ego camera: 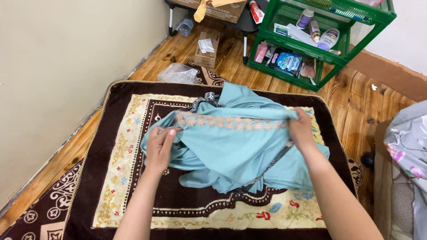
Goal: The person folds a light blue garment by hand on a rug, flattening the fabric, turning it over to align the embroidered edges, and then folding it into a compact bundle.
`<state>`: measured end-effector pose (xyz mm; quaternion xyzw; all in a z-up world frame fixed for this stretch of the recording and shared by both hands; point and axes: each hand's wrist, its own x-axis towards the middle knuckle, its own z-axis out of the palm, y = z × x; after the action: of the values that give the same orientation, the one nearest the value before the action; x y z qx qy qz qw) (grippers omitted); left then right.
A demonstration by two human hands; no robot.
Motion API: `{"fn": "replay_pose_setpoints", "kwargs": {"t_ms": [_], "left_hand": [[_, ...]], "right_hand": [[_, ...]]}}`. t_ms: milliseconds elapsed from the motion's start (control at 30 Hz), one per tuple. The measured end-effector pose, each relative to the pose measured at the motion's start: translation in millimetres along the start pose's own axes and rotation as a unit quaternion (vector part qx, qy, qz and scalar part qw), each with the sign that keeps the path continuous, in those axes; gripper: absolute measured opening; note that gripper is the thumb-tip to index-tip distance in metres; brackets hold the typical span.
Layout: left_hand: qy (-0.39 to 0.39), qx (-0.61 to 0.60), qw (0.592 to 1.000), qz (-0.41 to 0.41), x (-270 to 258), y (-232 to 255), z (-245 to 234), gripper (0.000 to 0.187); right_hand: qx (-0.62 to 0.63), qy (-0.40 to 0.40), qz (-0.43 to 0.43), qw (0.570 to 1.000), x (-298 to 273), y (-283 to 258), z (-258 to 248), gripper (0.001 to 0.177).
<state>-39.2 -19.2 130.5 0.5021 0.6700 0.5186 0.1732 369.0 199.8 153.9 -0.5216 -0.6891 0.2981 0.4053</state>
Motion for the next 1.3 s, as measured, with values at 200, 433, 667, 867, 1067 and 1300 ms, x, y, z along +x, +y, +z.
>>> {"fn": "replay_pose_setpoints", "kwargs": {"t_ms": [200, 433, 667, 867, 1067, 1300], "left_hand": [[0.055, 0.220, 0.964, 0.139, 1.8, 5.7, -34.0, 0.045], [0.118, 0.312, 0.931, 0.145, -7.9, -40.1, -61.7, 0.024], [0.170, 0.127, 0.976, 0.047, -11.9, -26.8, -49.7, 0.023], [0.172, 0.036, 0.976, -0.128, -3.7, 4.4, -34.6, 0.028], [-0.056, 0.016, 0.962, -0.266, -5.3, 11.8, -0.3, 0.029], [-0.085, -0.034, 0.995, -0.047, -22.9, 59.3, 31.2, 0.076]], "right_hand": [[0.061, 0.055, 0.014, 0.996, -0.5, 47.7, -31.8, 0.011], [0.062, 0.136, 0.054, 0.987, -4.3, 119.7, -71.2, 0.011], [-0.038, 0.157, 0.058, 0.985, -17.4, 151.6, -74.9, 0.010], [-0.238, 0.050, 0.099, 0.965, -33.0, 91.4, -51.5, 0.046], [-0.167, 0.006, -0.152, 0.974, -51.1, -23.5, 7.1, 0.054], [0.084, -0.266, -0.094, 0.956, -95.0, -111.6, 63.1, 0.034]]}}
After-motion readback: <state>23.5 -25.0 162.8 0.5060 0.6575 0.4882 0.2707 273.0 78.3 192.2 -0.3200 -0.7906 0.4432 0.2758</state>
